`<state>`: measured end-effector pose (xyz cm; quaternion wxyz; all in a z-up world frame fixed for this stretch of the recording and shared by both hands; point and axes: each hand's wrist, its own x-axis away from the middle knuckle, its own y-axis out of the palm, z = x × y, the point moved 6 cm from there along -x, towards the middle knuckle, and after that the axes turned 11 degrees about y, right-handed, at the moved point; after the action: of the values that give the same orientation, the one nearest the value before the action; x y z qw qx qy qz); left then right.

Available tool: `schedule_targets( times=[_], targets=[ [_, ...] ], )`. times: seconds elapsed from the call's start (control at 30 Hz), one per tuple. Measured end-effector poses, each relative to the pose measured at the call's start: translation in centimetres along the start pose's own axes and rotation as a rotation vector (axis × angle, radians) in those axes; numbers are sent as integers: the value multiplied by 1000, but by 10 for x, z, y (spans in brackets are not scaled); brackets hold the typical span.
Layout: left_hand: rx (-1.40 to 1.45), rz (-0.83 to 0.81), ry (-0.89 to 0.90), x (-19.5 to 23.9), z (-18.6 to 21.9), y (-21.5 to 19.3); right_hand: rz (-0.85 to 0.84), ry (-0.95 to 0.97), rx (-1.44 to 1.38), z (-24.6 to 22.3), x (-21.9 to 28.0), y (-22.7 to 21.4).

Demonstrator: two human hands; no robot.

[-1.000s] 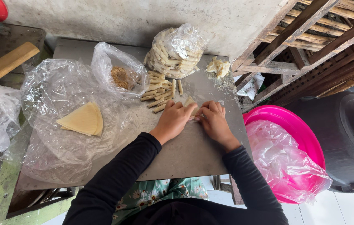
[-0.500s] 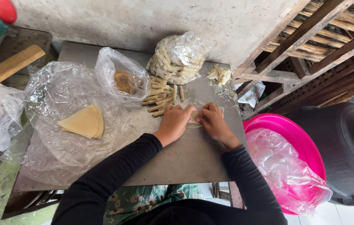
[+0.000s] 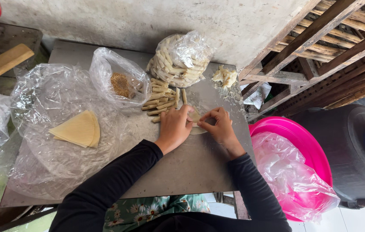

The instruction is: The person wraps portions of a brown filling into thin pastry sheets by hand, folding them into small rolls and triangular shapes on a metal surface.

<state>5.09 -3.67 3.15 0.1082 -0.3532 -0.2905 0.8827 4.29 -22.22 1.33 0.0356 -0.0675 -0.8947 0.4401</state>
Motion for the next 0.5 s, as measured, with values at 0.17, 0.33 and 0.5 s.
schedule_targets(
  times=[0.17, 0.33, 0.5],
  targets=[
    [-140, -80, 191, 1, 7, 0, 40, -218, 65, -20, 7, -7],
    [-190, -101, 279, -3, 6, -1, 52, -320, 115, -31, 13, -12],
    [-144, -136, 171, -5, -2, 1, 70, -210, 132, -22, 8, -6]
  ],
)
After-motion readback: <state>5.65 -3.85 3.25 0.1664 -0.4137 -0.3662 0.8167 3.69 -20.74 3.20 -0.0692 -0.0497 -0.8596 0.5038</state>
